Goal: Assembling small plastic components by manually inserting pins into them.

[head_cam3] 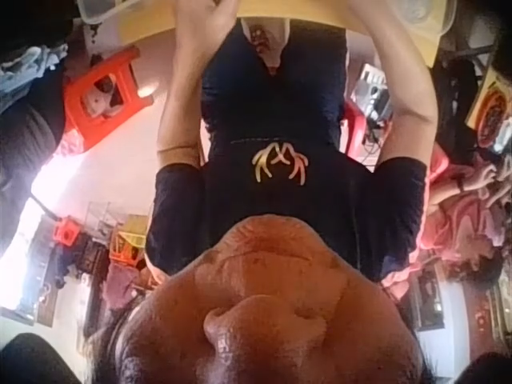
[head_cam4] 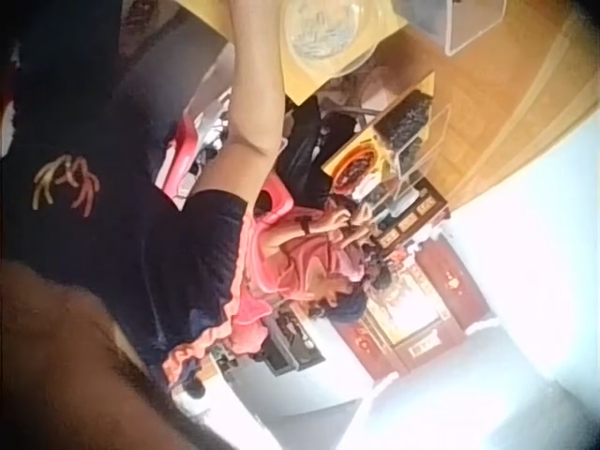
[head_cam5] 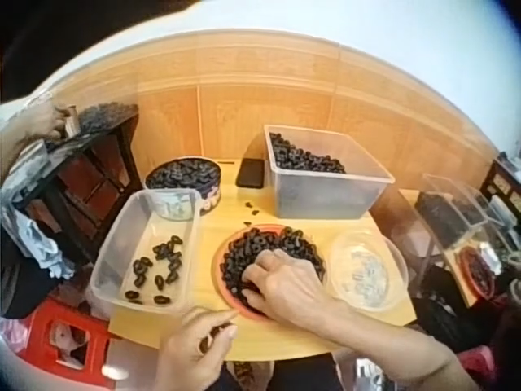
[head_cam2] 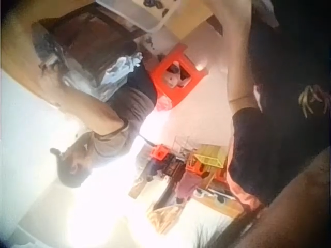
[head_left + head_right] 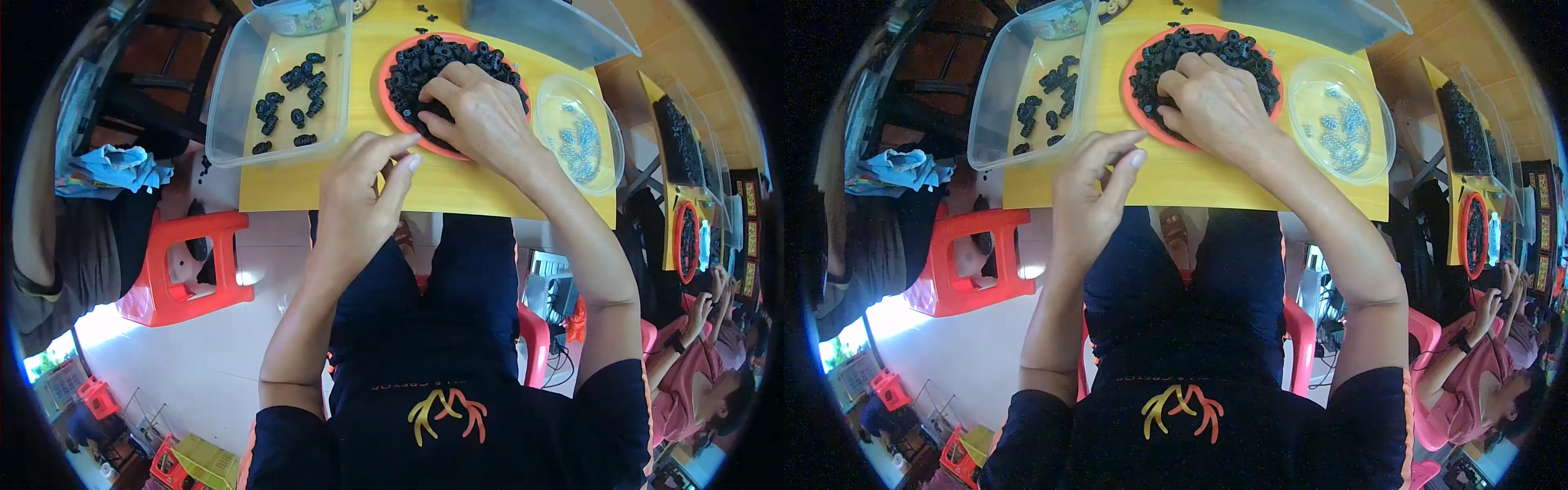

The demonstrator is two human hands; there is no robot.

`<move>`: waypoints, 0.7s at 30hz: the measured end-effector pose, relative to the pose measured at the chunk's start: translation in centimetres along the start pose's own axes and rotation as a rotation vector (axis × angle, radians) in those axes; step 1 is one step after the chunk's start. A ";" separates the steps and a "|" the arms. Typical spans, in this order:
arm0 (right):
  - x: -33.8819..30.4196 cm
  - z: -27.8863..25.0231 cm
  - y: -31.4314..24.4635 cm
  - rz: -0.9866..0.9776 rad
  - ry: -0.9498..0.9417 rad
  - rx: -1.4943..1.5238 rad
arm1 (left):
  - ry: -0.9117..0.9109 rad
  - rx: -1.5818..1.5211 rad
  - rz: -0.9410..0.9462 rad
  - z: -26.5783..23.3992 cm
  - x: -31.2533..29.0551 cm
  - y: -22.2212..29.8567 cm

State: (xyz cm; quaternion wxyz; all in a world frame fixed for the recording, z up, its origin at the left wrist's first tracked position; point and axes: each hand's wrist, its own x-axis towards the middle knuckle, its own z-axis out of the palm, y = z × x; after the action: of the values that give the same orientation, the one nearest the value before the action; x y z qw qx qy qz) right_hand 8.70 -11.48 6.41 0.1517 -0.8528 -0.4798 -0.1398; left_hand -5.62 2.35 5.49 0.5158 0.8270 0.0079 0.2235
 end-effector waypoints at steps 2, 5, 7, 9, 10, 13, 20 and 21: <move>0.0 0.0 0.2 -0.004 0.008 0.017 | -0.046 -0.016 -0.104 0.6 -0.2 -0.2; 0.5 0.0 0.2 -0.015 -0.014 0.034 | -0.011 -0.019 -0.056 1.4 -0.2 -0.4; 0.8 -0.1 0.1 -0.012 -0.080 0.061 | -0.012 -0.037 -0.070 1.9 -0.2 -0.8; 1.1 0.0 0.4 0.001 -0.112 0.085 | -0.009 -0.047 -0.087 2.2 -0.2 -0.9; 1.2 0.0 0.5 0.012 -0.143 0.113 | -0.017 -0.085 -0.152 2.2 -0.2 -0.9; 0.6 -0.9 0.3 0.089 -0.076 0.367 | 0.046 -0.199 -0.245 2.7 -0.2 -2.2; -3.8 -3.3 -1.4 0.290 -0.102 1.258 | 0.076 -0.494 -0.096 3.2 -0.2 -0.9; -4.3 -3.4 -1.7 0.263 -0.049 1.285 | 0.069 -0.499 -0.100 3.1 -0.3 -0.4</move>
State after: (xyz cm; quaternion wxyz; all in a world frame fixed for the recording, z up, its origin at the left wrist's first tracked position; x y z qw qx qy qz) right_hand 4.77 -15.28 8.08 0.6357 -0.6470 -0.3628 0.2136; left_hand -4.63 -0.18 3.87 0.7138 0.6645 0.0108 0.2208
